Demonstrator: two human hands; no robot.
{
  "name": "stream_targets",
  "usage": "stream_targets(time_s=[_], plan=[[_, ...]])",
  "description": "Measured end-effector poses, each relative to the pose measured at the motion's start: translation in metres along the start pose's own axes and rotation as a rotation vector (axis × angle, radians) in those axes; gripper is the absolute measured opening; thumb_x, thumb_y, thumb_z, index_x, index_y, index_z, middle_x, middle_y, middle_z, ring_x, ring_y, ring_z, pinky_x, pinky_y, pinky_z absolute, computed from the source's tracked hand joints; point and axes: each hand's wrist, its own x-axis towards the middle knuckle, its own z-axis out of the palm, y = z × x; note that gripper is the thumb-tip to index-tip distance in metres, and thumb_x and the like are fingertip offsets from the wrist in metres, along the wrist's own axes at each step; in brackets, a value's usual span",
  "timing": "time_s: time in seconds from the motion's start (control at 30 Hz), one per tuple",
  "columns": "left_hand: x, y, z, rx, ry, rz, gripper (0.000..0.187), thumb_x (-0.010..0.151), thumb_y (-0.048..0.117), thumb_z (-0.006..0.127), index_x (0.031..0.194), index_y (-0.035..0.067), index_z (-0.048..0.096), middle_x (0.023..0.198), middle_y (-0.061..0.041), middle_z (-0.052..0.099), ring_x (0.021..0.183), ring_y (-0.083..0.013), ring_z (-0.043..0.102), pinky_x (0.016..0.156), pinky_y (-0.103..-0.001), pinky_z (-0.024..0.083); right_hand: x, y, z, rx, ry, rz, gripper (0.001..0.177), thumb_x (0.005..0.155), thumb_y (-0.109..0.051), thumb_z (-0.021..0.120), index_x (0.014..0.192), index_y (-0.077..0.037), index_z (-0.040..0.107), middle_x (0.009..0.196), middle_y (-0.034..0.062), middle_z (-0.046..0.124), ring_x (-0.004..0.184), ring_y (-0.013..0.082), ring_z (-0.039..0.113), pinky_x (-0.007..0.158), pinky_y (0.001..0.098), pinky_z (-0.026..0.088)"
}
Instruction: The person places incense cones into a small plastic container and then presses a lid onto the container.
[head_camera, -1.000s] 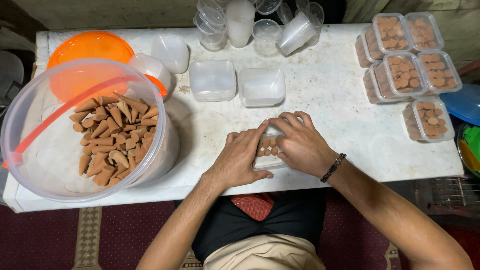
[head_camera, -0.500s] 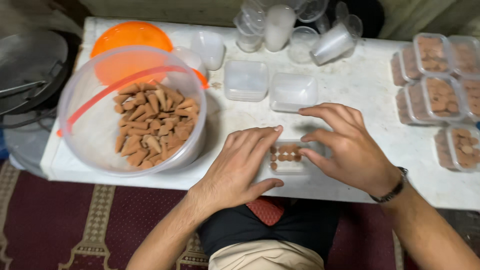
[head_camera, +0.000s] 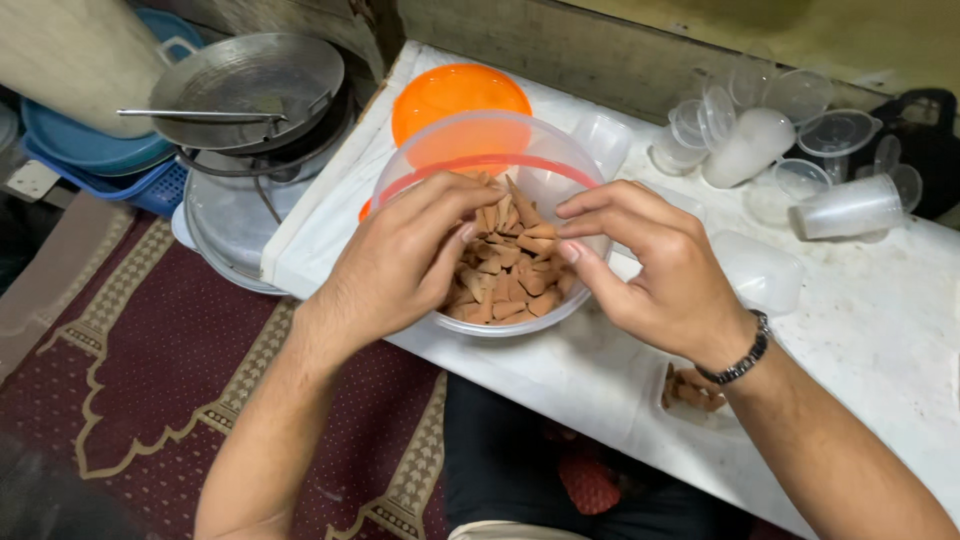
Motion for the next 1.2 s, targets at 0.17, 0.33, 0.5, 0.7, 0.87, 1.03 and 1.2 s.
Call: stream_targets(time_s=[0.17, 0.33, 0.5, 0.7, 0.87, 1.03, 1.2], plan=[[0.003, -0.029, -0.012, 0.013, -0.123, -0.089, 0.034, 0.098, -0.001, 0.047, 0.13, 0.005, 0.058, 0.121, -0.014, 0.065, 0.112, -0.0321, 0.064, 0.093, -0.041, 0.051, 0.026, 0.016, 0.032, 0.075, 0.001, 0.083, 0.019, 0.102, -0.008, 0.055, 0.106, 0.002, 0.07, 0.105, 0.0132, 0.071, 0.097, 0.0254, 0.069, 0.084, 0.034, 0.055], [0.028, -0.049, -0.006, 0.102, -0.381, -0.243, 0.016, 0.095, 0.007, 0.059, 0.11, 0.005, 0.065, 0.102, -0.014, 0.069, 0.09, -0.0439, 0.07, 0.073, -0.058, 0.057, 0.026, 0.039, 0.056, 0.142, 0.099, 0.176, 0.024, 0.106, -0.005, 0.043, 0.116, 0.001, 0.064, 0.097, 0.0162, 0.073, 0.079, 0.0297, 0.072, 0.058, 0.0376, 0.054], [0.05, -0.078, 0.015, 0.354, -0.613, -0.201, 0.014, 0.088, 0.008, 0.067, 0.101, 0.01, 0.071, 0.094, -0.008, 0.067, 0.085, -0.0389, 0.072, 0.071, -0.053, 0.06, 0.018, 0.041, 0.059, 0.111, 0.118, 0.263, 0.026, 0.107, -0.005, 0.039, 0.126, 0.001, 0.056, 0.102, 0.015, 0.072, 0.08, 0.0271, 0.071, 0.055, 0.0344, 0.053], [0.056, -0.11, 0.053, 0.552, -0.788, -0.051, 0.012, 0.08, 0.009, 0.073, 0.092, 0.012, 0.074, 0.086, -0.005, 0.069, 0.079, -0.0338, 0.073, 0.068, -0.052, 0.06, 0.017, 0.039, 0.059, 0.105, 0.118, 0.308, 0.025, 0.107, -0.007, 0.041, 0.126, 0.0, 0.054, 0.103, 0.0136, 0.073, 0.082, 0.0264, 0.071, 0.054, 0.0322, 0.05], [0.068, -0.074, 0.037, 0.532, -0.87, 0.045, 0.016, 0.086, 0.01, 0.066, 0.098, 0.014, 0.075, 0.091, -0.005, 0.072, 0.086, -0.0319, 0.074, 0.075, -0.053, 0.061, 0.017, 0.041, 0.06, 0.106, 0.11, 0.329, 0.026, 0.106, -0.008, 0.042, 0.127, -0.001, 0.055, 0.104, 0.0119, 0.073, 0.083, 0.025, 0.071, 0.052, 0.0305, 0.049], [0.063, -0.096, 0.059, 0.582, -0.938, 0.132, 0.018, 0.088, 0.005, 0.061, 0.097, 0.011, 0.076, 0.09, -0.009, 0.074, 0.087, -0.0331, 0.074, 0.075, -0.054, 0.061, 0.017, 0.041, 0.059, 0.101, 0.1, 0.34, 0.025, 0.106, -0.008, 0.043, 0.127, -0.003, 0.056, 0.104, 0.011, 0.073, 0.084, 0.0252, 0.071, 0.051, 0.0302, 0.048], [0.068, -0.098, 0.062, 0.635, -0.949, 0.223, 0.018, 0.088, 0.006, 0.059, 0.094, 0.013, 0.074, 0.087, -0.007, 0.074, 0.082, -0.0307, 0.075, 0.071, -0.053, 0.061, 0.018, 0.04, 0.059, 0.092, 0.097, 0.355, 0.024, 0.105, -0.011, 0.047, 0.126, -0.003, 0.057, 0.104, 0.0105, 0.074, 0.084, 0.0249, 0.071, 0.05, 0.0305, 0.048]])
